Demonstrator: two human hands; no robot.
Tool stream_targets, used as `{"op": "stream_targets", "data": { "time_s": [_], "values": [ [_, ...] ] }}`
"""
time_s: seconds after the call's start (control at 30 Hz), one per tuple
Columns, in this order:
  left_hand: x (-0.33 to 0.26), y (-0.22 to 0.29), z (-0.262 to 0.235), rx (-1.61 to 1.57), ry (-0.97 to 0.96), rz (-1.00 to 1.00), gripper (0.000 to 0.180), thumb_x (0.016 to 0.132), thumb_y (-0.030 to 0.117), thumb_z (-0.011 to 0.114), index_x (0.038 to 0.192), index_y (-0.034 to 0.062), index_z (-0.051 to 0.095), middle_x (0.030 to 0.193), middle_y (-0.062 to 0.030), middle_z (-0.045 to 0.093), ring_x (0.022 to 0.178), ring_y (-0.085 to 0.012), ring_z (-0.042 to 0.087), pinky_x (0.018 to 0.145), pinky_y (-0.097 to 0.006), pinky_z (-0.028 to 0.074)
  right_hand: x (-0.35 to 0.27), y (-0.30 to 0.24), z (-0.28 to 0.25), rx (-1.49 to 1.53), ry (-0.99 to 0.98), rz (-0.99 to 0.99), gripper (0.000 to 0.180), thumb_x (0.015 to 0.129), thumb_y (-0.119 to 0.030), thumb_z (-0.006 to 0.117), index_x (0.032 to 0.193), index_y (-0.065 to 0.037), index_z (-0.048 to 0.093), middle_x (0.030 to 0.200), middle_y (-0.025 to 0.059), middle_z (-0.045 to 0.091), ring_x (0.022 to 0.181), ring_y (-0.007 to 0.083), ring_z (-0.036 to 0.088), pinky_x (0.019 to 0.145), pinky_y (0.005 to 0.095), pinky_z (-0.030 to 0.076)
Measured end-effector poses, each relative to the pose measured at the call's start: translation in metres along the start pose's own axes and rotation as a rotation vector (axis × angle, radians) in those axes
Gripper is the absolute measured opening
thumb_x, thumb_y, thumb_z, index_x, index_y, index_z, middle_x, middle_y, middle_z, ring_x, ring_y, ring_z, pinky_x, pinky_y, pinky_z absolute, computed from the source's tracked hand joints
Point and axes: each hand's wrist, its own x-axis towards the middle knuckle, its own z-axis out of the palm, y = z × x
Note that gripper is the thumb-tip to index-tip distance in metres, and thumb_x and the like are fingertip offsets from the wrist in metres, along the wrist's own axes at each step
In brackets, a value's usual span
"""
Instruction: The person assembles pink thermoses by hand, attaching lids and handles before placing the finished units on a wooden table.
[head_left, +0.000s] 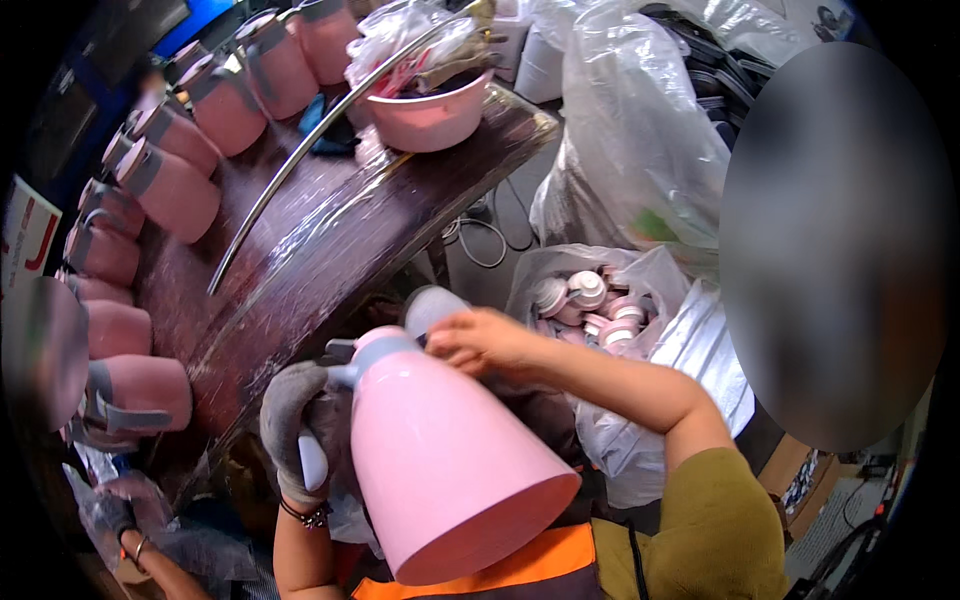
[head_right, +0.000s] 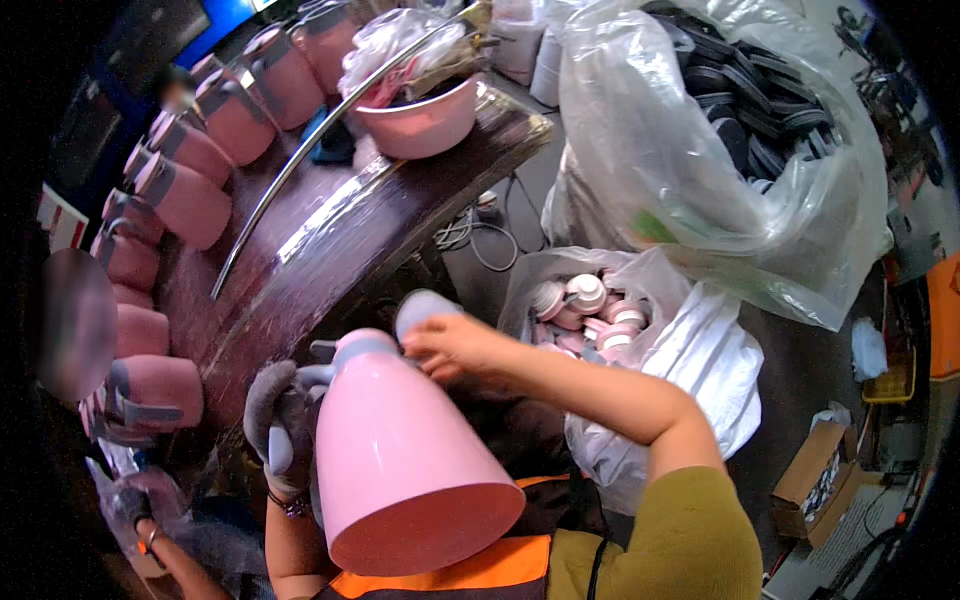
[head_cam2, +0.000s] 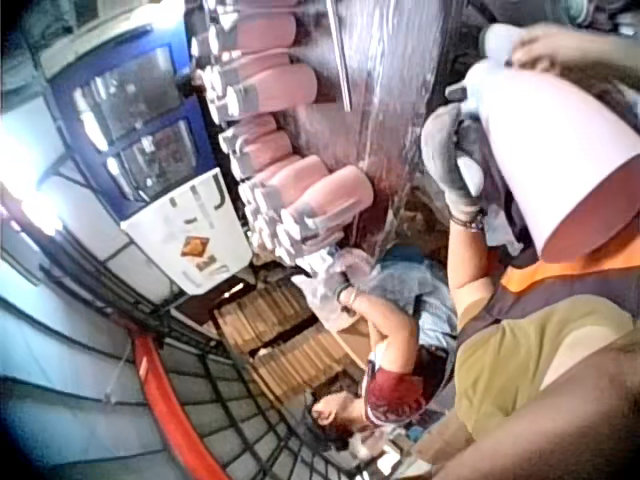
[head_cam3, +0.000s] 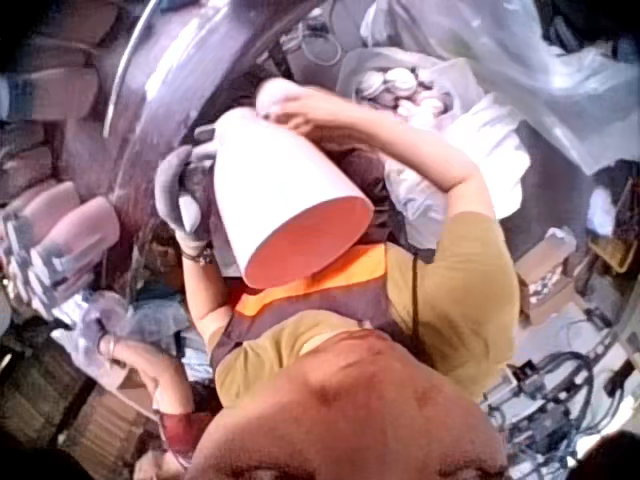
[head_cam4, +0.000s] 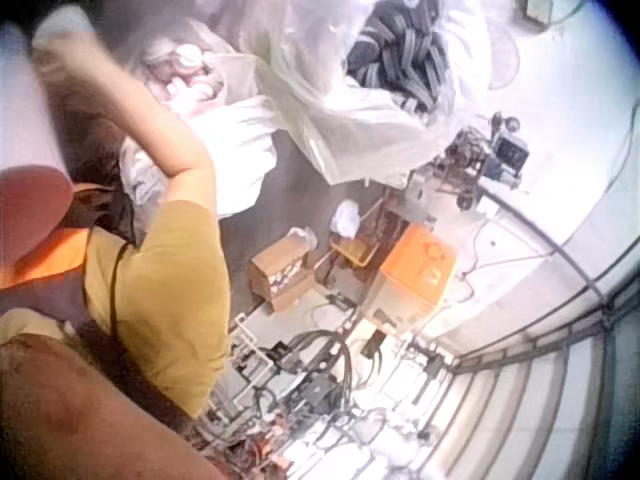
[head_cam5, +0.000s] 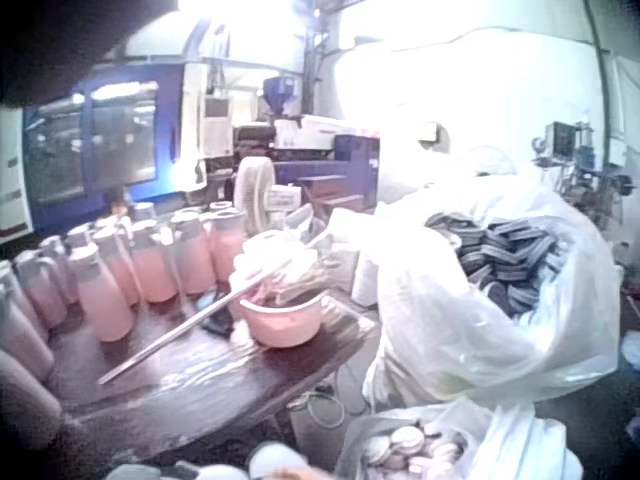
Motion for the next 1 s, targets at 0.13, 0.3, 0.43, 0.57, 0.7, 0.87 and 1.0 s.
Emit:
{"op": "stream_targets", "data": {
  "time_s": [0.13, 0.3, 0.43, 0.57, 0.7, 0.87, 1.0],
  "values": [
    [-0.006, 0.003, 0.015, 0.149, 0.13, -0.237, 0.018, 0.085, 0.002, 0.061, 0.103, 0.002, 0.062, 0.088, -0.0086, 0.064, 0.079, -0.0155, 0.06, 0.07, -0.027, 0.048, -0.063, -0.14, -0.1, -0.803, 0.767, -0.948, 0.021, 0.091, -0.024, 0.057, 0.099, -0.004, 0.062, 0.092, 0.0062, 0.066, 0.083, 0.0157, 0.062, 0.078, 0.0298, 0.048],
    [-0.031, -0.004, 0.032, -0.228, -0.053, -0.624, 0.049, 0.09, 0.048, 0.057, 0.099, -0.0002, 0.061, 0.088, -0.0016, 0.059, 0.081, -0.0115, 0.053, 0.073, -0.026, 0.044, -0.139, -0.228, -0.252, -0.954, 1.483, -0.913, 0.036, 0.092, -0.03, 0.053, 0.113, -0.001, 0.058, 0.107, 0.0163, 0.063, 0.097, 0.0259, 0.06, 0.084, 0.0359, 0.047],
    [-0.013, 0.025, 0.048, -0.313, -0.108, -0.865, 0.018, 0.086, 0.017, 0.063, 0.092, 0.0006, 0.063, 0.081, -0.0011, 0.058, 0.076, -0.0106, 0.053, 0.069, -0.026, 0.045, -0.048, -0.143, -0.19, -1.873, 1.117, -0.457, 0.047, 0.091, -0.044, 0.046, 0.114, -0.004, 0.058, 0.116, 0.0215, 0.057, 0.111, 0.0376, 0.053, 0.094, 0.0459, 0.042],
    [-0.016, 0.018, 0.051, -0.238, -0.132, -0.81, 0.013, 0.081, 0.008, 0.065, 0.092, 0.0014, 0.063, 0.078, -0.0013, 0.06, 0.073, -0.01, 0.055, 0.068, -0.026, 0.046, -0.062, -0.21, -0.218, -1.404, 0.602, -0.253, 0.045, 0.091, -0.041, 0.048, 0.116, -0.004, 0.058, 0.113, 0.0199, 0.06, 0.108, 0.0333, 0.057, 0.091, 0.0419, 0.044],
    [-0.022, 0.011, 0.051, -0.269, -0.118, -0.806, 0.013, 0.08, 0.009, 0.066, 0.091, 0.0019, 0.064, 0.079, -0.0017, 0.061, 0.074, -0.0098, 0.055, 0.069, -0.026, 0.046, -0.09, -0.246, -0.314, -1.443, 1.349, -0.791, 0.04, 0.089, -0.032, 0.051, 0.117, -0.004, 0.057, 0.107, 0.0182, 0.064, 0.098, 0.0339, 0.062, 0.085, 0.0416, 0.047],
    [-0.047, 0.013, 0.039, -0.381, -0.008, -0.981, 0.011, 0.081, 0.009, 0.067, 0.089, 0.0022, 0.065, 0.077, -0.0014, 0.062, 0.072, -0.0089, 0.056, 0.068, -0.026, 0.047, -0.079, -0.236, -0.276, -1.669, 1.511, -0.358, 0.04, 0.088, -0.03, 0.055, 0.12, -0.006, 0.057, 0.111, 0.019, 0.063, 0.104, 0.036, 0.059, 0.087, 0.0436, 0.047],
    [-0.054, 0.012, 0.036, -0.336, -0.014, -0.876, 0.008, 0.082, 0.004, 0.062, 0.089, 0.0003, 0.062, 0.072, -0.0012, 0.059, 0.067, -0.0086, 0.053, 0.061, -0.024, 0.045, -0.125, -0.247, -0.212, -1.339, 1.694, -1.397, 0.035, 0.096, -0.027, 0.048, 0.121, -0.004, 0.056, 0.112, 0.0156, 0.063, 0.1, 0.0292, 0.061, 0.086, 0.037, 0.048]
  ]
}}
